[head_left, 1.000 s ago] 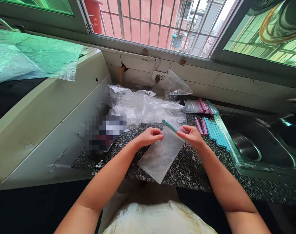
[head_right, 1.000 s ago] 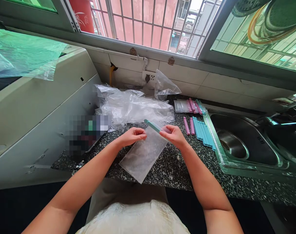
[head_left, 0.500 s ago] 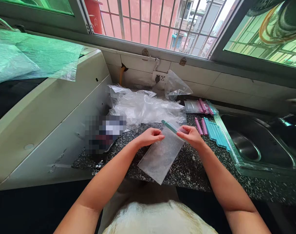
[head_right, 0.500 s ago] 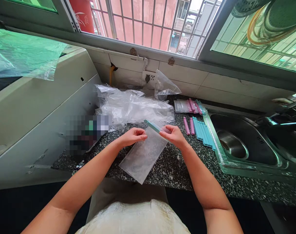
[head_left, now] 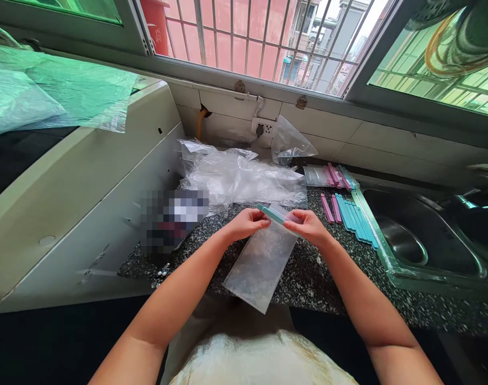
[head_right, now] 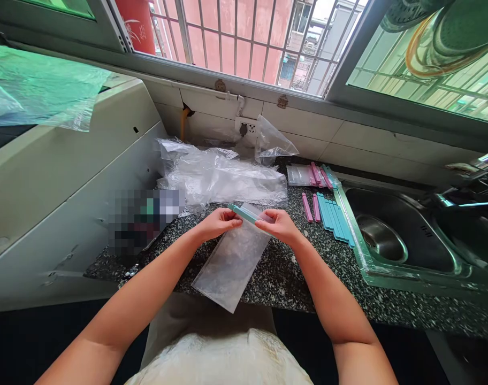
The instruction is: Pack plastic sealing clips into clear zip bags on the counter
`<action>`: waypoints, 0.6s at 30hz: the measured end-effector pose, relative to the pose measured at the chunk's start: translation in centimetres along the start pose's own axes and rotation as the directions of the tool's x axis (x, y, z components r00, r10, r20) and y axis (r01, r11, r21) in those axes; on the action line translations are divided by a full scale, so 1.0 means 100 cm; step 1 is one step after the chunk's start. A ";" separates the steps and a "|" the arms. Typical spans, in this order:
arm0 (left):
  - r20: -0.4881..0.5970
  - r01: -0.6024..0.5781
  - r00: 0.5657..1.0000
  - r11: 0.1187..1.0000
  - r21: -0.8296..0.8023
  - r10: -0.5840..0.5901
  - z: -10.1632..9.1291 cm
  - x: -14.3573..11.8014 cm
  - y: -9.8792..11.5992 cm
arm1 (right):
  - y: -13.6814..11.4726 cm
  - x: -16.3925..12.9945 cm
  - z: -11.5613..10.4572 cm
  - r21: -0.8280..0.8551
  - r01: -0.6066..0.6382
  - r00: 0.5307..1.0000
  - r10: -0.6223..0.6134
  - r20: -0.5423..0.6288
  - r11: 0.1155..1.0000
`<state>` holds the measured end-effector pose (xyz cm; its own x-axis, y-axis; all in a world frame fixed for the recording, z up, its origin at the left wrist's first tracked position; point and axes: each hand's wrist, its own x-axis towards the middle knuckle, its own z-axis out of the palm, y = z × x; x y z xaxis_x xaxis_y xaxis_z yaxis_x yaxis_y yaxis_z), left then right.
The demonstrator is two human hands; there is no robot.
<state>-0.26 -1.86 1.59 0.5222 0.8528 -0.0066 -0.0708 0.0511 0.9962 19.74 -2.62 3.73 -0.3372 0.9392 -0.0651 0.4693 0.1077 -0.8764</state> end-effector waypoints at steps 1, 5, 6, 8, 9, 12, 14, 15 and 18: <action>0.005 -0.002 1.000 1.000 0.000 0.002 0.000 0.000 0.000 | 0.000 0.000 0.000 -0.002 -0.001 1.000 0.001 0.001 1.000; 0.028 -0.006 1.000 0.999 0.039 0.005 -0.002 0.000 -0.003 | 0.001 0.001 0.000 -0.029 -0.001 1.000 0.001 0.015 1.000; 0.033 -0.009 0.999 0.998 0.056 0.007 -0.002 0.000 -0.003 | 0.001 0.001 0.000 -0.036 0.001 1.000 0.000 0.019 0.999; 0.010 -0.014 1.000 0.996 0.093 0.013 -0.003 -0.001 -0.003 | 0.000 0.001 0.001 -0.049 0.001 0.999 0.001 0.041 0.999; -0.016 -0.011 1.000 0.993 0.114 0.012 -0.003 -0.001 -0.002 | 0.000 0.001 0.001 -0.051 -0.001 0.998 0.004 0.058 0.999; -0.108 0.029 0.994 0.983 0.180 -0.010 -0.005 -0.003 0.001 | -0.003 0.000 0.003 -0.046 -0.010 0.993 0.015 0.116 0.999; -0.146 0.052 0.989 0.976 0.211 -0.021 -0.005 -0.003 0.002 | -0.004 0.000 0.003 -0.040 -0.017 0.991 0.022 0.135 0.999; -0.165 0.057 0.986 0.974 0.218 -0.021 -0.005 -0.003 0.002 | -0.004 0.000 0.003 -0.035 -0.023 0.990 0.028 0.136 0.999; -0.222 0.055 0.975 0.979 0.196 -0.010 -0.006 -0.002 0.002 | -0.001 0.002 -0.002 0.048 -0.032 0.996 0.027 0.086 0.998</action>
<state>-0.94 -1.71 1.72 0.3208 0.9465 -0.0360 0.1255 -0.0048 0.9921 19.79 -2.41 3.89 -0.3933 0.9102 -0.1300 0.4403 0.0623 -0.8957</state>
